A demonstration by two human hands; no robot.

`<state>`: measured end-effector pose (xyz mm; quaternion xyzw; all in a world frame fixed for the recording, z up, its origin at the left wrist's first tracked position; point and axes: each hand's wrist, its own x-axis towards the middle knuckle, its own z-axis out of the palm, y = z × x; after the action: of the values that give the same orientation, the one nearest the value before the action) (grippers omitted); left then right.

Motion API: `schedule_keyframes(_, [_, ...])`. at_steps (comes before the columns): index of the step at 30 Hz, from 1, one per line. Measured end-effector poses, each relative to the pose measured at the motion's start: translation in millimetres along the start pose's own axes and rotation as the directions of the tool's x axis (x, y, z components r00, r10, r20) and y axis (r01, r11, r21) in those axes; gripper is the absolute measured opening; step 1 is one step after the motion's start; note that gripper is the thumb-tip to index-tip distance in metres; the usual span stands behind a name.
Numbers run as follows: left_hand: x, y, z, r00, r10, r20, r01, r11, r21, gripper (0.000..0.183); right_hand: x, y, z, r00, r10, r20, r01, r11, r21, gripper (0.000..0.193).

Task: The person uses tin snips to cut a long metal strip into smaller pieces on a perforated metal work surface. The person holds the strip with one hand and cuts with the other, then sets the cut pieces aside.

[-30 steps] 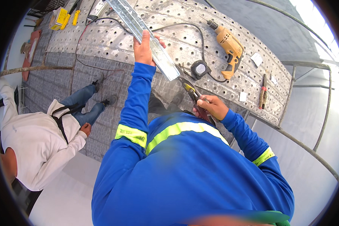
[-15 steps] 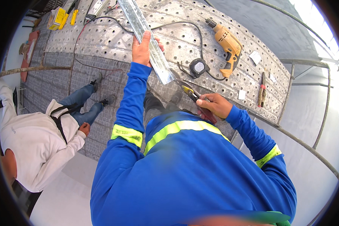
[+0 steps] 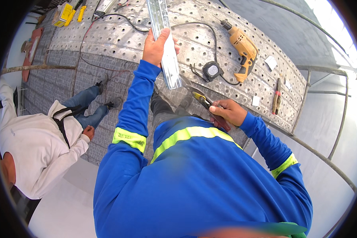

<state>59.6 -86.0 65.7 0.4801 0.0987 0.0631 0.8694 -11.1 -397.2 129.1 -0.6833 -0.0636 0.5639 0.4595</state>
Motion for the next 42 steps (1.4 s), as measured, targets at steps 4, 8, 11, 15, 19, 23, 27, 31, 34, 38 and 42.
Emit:
schedule_keyframes(4, [-2.5,-0.3,3.2,1.0,0.025,0.013,-0.025,1.0,-0.003,0.032,0.4,4.4,2.7,1.0,-0.005,-0.03,0.006,1.0,0.005,0.038])
schedule_keyframes(8, [-4.9,1.6,5.4,1.0,-0.009,0.011,0.009,1.0,0.017,0.026,-4.0,7.9,3.7,0.999,0.011,-0.045,-0.012,1.0,-0.026,0.036])
schedule_keyframes(11, [-5.8,2.7,6.2,0.999,-0.017,0.028,0.017,1.0,0.013,0.026,-2.5,10.2,7.8,0.995,-0.053,-0.079,0.05,0.998,-0.045,0.032])
schedule_keyframes(15, [-9.4,0.7,5.3,0.998,-0.045,0.035,0.045,0.999,-0.01,0.025,-6.3,11.9,9.4,0.992,-0.038,-0.117,0.022,0.991,-0.129,0.041])
schedule_keyframes(19, [-9.3,-4.1,4.6,0.998,-0.064,0.025,0.065,0.997,-0.045,0.032,-6.5,13.3,15.2,0.974,-0.141,-0.176,0.092,0.961,-0.259,0.045])
schedule_keyframes(23, [-7.5,-5.1,3.7,0.995,-0.09,0.045,0.088,0.996,0.032,0.032,-6.9,12.5,16.8,0.975,-0.128,-0.179,0.074,0.958,-0.278,0.047])
schedule_keyframes(27, [-10.6,-3.6,5.4,0.991,-0.114,0.065,0.109,0.992,0.068,0.035,-9.6,11.0,11.1,0.992,0.039,-0.123,-0.052,0.993,-0.11,0.046])
schedule_keyframes(31, [-13.3,-3.1,9.4,0.987,-0.092,0.133,0.079,0.992,0.095,0.036,-9.0,14.3,8.0,0.99,0.129,-0.063,-0.129,0.992,0.004,0.041])
schedule_keyframes(34, [-15.6,-3.9,10.4,0.985,-0.093,0.144,0.08,0.993,0.09,0.035,-6.8,19.1,8.2,0.993,0.106,-0.053,-0.105,0.994,0.013,0.039])
schedule_keyframes(38, [-17.6,-5.5,10.6,0.981,-0.115,0.156,0.094,0.987,0.131,0.035,-7.8,25.3,9.3,0.994,0.106,-0.021,-0.106,0.994,0.005,0.038])
schedule_keyframes(42, [-19.4,-4.3,9.5,0.982,-0.124,0.143,0.108,0.988,0.11,0.035,-2.4,34.1,23.2,0.97,-0.186,-0.155,0.167,0.978,-0.125,0.034])
